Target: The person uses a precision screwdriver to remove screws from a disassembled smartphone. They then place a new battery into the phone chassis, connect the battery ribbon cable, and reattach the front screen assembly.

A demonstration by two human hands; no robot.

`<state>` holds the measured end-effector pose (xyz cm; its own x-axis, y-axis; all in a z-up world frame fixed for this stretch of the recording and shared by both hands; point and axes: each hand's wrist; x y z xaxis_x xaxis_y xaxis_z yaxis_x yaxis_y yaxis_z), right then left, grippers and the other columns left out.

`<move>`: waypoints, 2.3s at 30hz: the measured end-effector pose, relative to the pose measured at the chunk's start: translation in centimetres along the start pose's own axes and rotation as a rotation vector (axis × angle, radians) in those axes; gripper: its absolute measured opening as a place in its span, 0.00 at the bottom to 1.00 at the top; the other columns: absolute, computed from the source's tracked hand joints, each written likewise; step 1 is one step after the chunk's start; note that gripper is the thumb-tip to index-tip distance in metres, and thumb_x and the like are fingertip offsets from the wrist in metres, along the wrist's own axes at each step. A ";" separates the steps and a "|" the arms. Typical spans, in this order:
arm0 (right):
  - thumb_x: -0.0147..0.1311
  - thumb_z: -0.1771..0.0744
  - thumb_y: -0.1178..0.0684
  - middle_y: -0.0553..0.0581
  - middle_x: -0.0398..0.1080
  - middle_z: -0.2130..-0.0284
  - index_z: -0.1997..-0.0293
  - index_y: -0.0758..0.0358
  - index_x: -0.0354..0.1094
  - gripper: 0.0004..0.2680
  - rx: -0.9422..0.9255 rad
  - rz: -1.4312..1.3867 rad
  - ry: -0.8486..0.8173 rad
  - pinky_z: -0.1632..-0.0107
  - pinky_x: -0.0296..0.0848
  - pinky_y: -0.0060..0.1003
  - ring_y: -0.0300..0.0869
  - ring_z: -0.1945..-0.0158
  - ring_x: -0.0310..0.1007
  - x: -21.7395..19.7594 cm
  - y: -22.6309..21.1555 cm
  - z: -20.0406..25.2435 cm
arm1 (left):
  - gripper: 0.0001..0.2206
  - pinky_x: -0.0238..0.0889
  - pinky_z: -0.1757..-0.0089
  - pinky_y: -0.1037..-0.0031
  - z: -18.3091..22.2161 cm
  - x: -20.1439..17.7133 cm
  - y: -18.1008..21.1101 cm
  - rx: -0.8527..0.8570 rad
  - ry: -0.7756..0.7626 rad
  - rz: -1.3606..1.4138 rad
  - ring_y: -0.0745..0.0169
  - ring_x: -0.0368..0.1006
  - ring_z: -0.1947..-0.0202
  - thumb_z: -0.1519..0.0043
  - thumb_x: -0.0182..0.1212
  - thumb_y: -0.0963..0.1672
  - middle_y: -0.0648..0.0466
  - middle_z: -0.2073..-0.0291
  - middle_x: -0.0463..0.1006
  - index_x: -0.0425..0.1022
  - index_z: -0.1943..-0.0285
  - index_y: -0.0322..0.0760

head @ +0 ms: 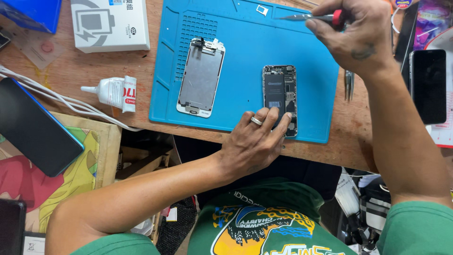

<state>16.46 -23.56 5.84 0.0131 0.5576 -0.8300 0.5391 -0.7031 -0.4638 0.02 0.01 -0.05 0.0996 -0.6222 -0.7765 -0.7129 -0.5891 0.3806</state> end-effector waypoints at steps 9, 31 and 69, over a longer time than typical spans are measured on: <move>0.45 0.23 0.66 0.66 0.74 0.56 0.47 0.77 0.60 0.02 -0.262 -0.391 0.077 0.43 0.84 0.41 0.50 0.47 0.82 6.0 -1.3 -2.8 | 0.21 0.59 0.52 0.67 0.0 -0.3 0.0 -0.010 0.032 0.002 0.56 0.66 0.47 0.39 0.62 0.44 0.46 0.49 0.70 0.73 0.38 0.29; 0.41 0.22 0.63 0.74 0.72 0.50 0.47 0.73 0.49 0.04 -0.175 -0.470 0.116 0.45 0.82 0.41 0.53 0.48 0.81 1.9 -2.4 1.3 | 0.23 0.59 0.52 0.66 0.0 -0.2 -0.1 0.015 0.004 -0.015 0.55 0.66 0.47 0.40 0.63 0.45 0.45 0.48 0.70 0.73 0.36 0.29; 0.48 0.27 0.66 0.74 0.74 0.57 0.48 0.66 0.53 0.07 0.291 -0.707 0.138 0.50 0.85 0.42 0.49 0.54 0.81 0.6 -2.2 17.5 | 0.24 0.57 0.49 0.65 -0.2 -0.1 0.2 -0.022 -0.058 0.000 0.54 0.66 0.47 0.38 0.65 0.45 0.46 0.47 0.68 0.71 0.33 0.29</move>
<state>0.58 -29.43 0.98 -0.1366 0.9533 -0.2694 0.2159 -0.2367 -0.9473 0.04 -0.16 0.21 0.0582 -0.5917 -0.8040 -0.6975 -0.6003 0.3913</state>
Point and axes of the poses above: each hand's wrist, its own z-axis away from the middle knuckle, its own x-axis out of the palm, y = z × x
